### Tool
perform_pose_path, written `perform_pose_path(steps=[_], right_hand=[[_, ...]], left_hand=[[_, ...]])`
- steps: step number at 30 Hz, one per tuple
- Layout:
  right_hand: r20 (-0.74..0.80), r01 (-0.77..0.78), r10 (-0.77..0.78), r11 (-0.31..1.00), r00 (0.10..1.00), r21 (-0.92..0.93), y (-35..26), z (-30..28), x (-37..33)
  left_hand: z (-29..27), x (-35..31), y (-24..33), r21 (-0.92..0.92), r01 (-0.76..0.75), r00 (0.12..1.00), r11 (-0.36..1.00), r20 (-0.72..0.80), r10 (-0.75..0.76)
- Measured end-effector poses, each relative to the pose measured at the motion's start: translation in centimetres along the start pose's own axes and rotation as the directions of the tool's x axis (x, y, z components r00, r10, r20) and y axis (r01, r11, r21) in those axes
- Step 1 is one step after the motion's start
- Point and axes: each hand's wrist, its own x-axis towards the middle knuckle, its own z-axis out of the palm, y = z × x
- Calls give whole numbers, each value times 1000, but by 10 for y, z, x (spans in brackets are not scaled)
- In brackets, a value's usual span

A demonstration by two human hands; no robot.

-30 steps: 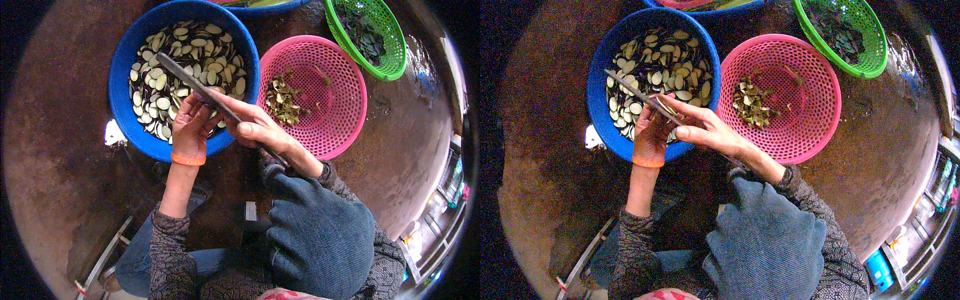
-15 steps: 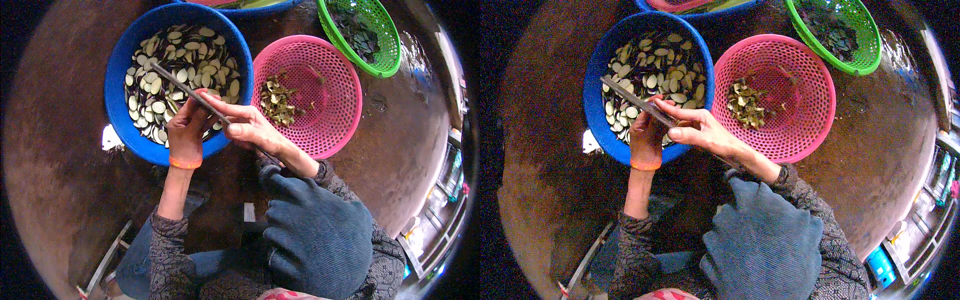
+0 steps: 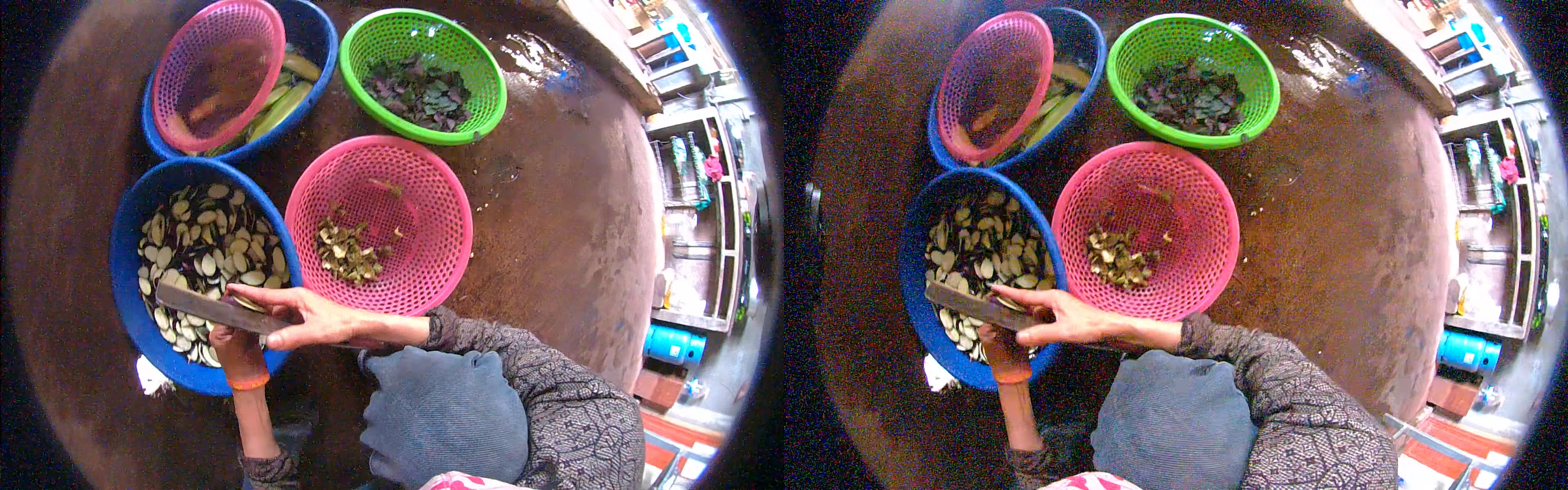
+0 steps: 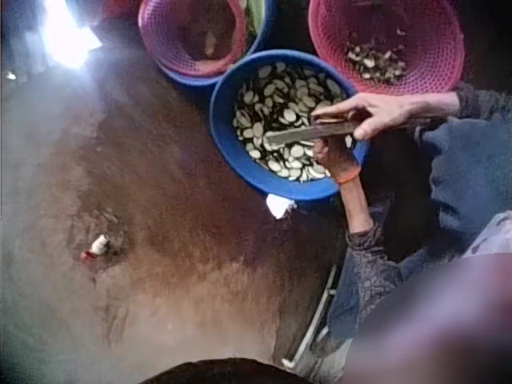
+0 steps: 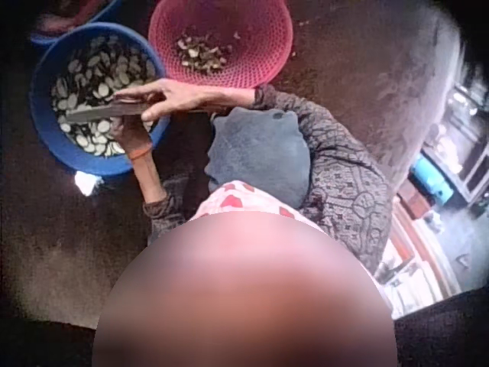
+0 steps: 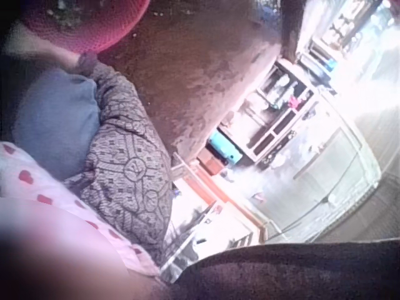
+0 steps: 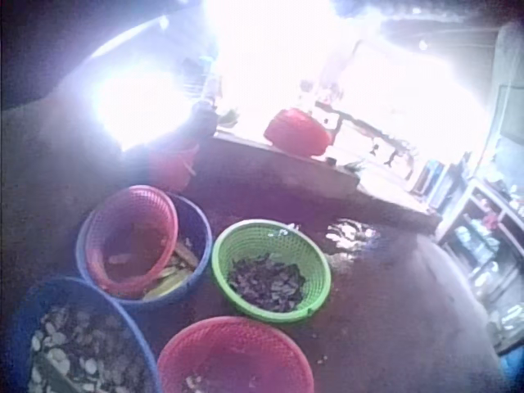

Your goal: The person slices eggplants into thin rounds using a knife and places the slices into a blue bowl. The stems are discarded into a pink basket. The person continues this process with multiple eggplants.

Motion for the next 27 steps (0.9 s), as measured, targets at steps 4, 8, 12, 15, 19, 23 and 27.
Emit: perform_pose_path(steps=[4,8,12,15,19,23,27], right_hand=[[3,12,-12,999,1000,39,3,1,1],[-53,17,-16,999,998,27,5,0,2],[-52,30,-25,995,998,96,11,0,-1],[-109,64,-64,998,992,-10,19,-2,5],[-144,-13,17,1000,989,27,22,0,6],[-186,-56,38,994,982,-90,14,-1,1],[-213,-49,29,995,977,-89,20,-1,4]], left_hand=[[-4,0,-7,68,-83,997,994,2,83],[4,-5,-9,-41,-19,1000,999,22,20],[16,-17,-5,3,51,998,999,-22,-51],[24,-21,-10,8,-61,997,998,52,61],[24,-14,-20,37,-64,997,997,51,62],[20,-10,-37,-203,-20,996,979,82,38],[20,-23,-38,25,-181,979,983,103,177]])
